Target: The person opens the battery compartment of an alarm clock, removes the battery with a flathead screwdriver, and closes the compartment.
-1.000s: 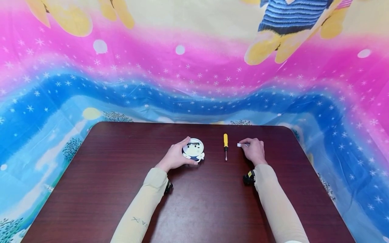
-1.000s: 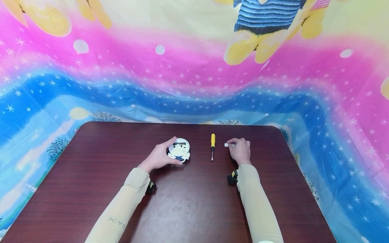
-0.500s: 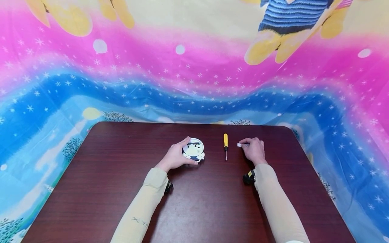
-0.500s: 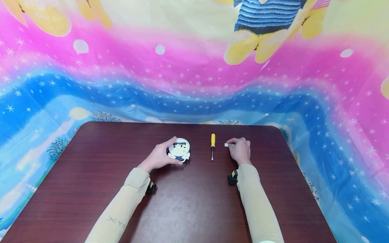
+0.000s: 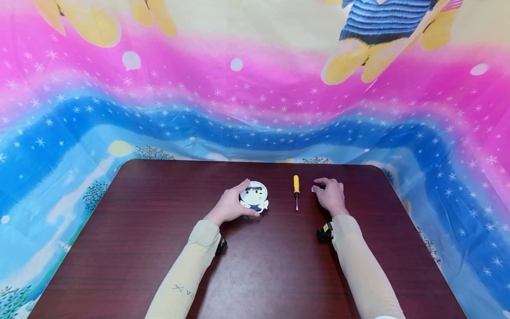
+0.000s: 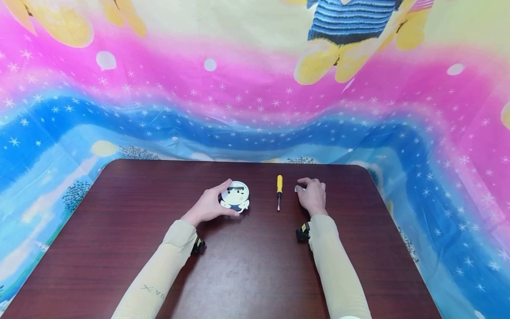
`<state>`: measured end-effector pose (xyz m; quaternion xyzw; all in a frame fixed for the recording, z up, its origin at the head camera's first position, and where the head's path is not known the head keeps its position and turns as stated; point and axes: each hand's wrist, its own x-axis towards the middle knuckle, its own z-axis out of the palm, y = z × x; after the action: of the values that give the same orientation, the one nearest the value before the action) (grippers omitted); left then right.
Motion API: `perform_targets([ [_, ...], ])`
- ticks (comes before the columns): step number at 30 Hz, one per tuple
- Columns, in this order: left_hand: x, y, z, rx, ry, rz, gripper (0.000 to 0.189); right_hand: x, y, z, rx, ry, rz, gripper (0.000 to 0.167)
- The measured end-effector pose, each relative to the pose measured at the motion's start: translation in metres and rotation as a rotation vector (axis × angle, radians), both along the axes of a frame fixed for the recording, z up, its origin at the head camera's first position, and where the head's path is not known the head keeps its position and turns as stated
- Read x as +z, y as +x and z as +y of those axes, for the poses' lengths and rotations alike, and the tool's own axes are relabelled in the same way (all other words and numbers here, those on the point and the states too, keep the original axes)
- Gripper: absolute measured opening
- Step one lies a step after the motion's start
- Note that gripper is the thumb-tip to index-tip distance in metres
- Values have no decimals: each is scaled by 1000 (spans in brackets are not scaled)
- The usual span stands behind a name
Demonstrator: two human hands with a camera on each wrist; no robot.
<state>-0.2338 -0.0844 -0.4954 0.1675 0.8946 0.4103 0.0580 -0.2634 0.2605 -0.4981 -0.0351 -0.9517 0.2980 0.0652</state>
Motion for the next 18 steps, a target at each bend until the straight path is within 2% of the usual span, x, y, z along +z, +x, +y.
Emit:
perform_targets([
  [15, 0, 0, -1, 2, -6, -3, 116, 14, -4, -22, 27, -61, -4, 37],
  [18, -1, 0, -1, 2, -5, -5, 116, 15, -5, -26, 34, -100, -19, 39],
])
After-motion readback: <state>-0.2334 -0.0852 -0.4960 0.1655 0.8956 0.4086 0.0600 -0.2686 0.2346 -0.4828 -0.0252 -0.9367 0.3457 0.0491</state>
